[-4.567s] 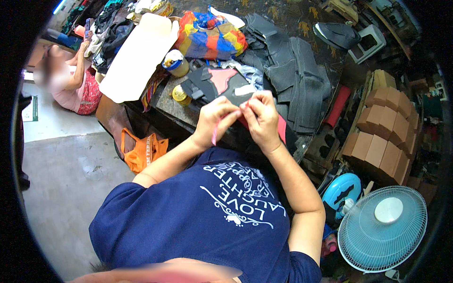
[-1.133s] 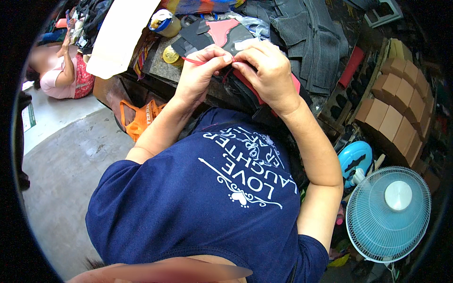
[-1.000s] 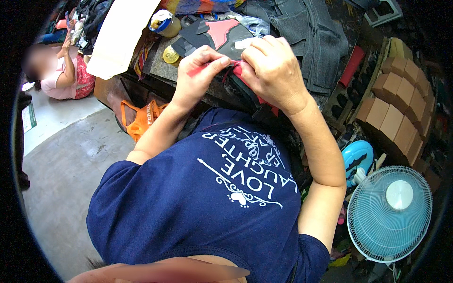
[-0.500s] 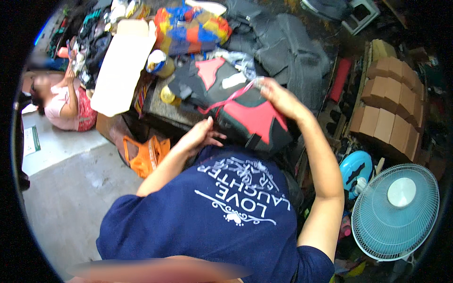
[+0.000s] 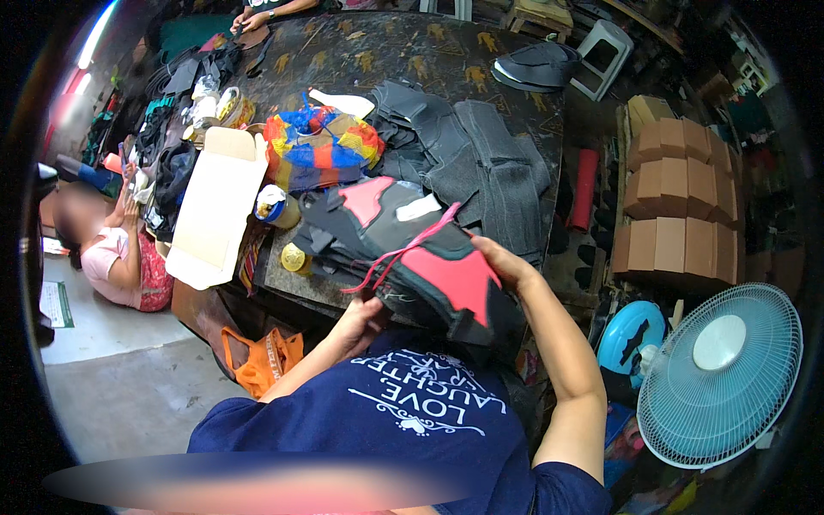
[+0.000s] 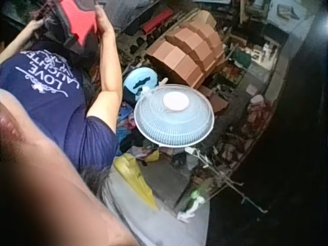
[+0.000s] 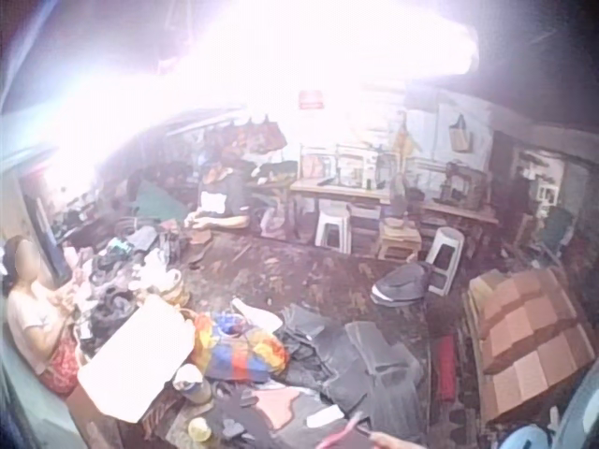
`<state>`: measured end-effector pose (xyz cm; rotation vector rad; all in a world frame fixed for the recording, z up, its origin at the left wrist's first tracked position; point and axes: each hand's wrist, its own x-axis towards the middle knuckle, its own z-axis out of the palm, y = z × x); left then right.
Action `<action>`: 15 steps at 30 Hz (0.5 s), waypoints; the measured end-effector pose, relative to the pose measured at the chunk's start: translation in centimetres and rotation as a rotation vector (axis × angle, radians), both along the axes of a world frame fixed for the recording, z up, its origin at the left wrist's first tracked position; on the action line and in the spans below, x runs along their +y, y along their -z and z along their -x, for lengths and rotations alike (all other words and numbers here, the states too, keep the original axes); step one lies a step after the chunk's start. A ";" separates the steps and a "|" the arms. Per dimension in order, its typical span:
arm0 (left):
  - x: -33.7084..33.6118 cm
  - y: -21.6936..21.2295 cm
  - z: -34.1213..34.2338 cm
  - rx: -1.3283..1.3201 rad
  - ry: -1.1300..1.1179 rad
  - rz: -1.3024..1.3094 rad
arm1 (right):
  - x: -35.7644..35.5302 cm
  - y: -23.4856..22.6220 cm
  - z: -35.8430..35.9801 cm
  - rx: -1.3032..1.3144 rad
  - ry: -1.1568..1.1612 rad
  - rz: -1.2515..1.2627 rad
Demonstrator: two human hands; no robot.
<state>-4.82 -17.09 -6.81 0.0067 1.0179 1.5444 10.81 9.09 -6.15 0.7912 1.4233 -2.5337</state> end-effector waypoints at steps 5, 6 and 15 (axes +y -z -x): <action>3.6 -4.8 -0.4 0.576 0.027 -0.157 | 1.1 -0.3 -2.5 0.098 0.278 0.193; 4.9 -5.1 -0.2 0.645 0.001 -0.215 | 0.9 -0.2 -1.8 0.044 0.368 0.155; 13.5 -6.8 4.4 0.319 -0.141 -0.487 | 0.9 -10.5 3.7 0.209 0.548 -0.101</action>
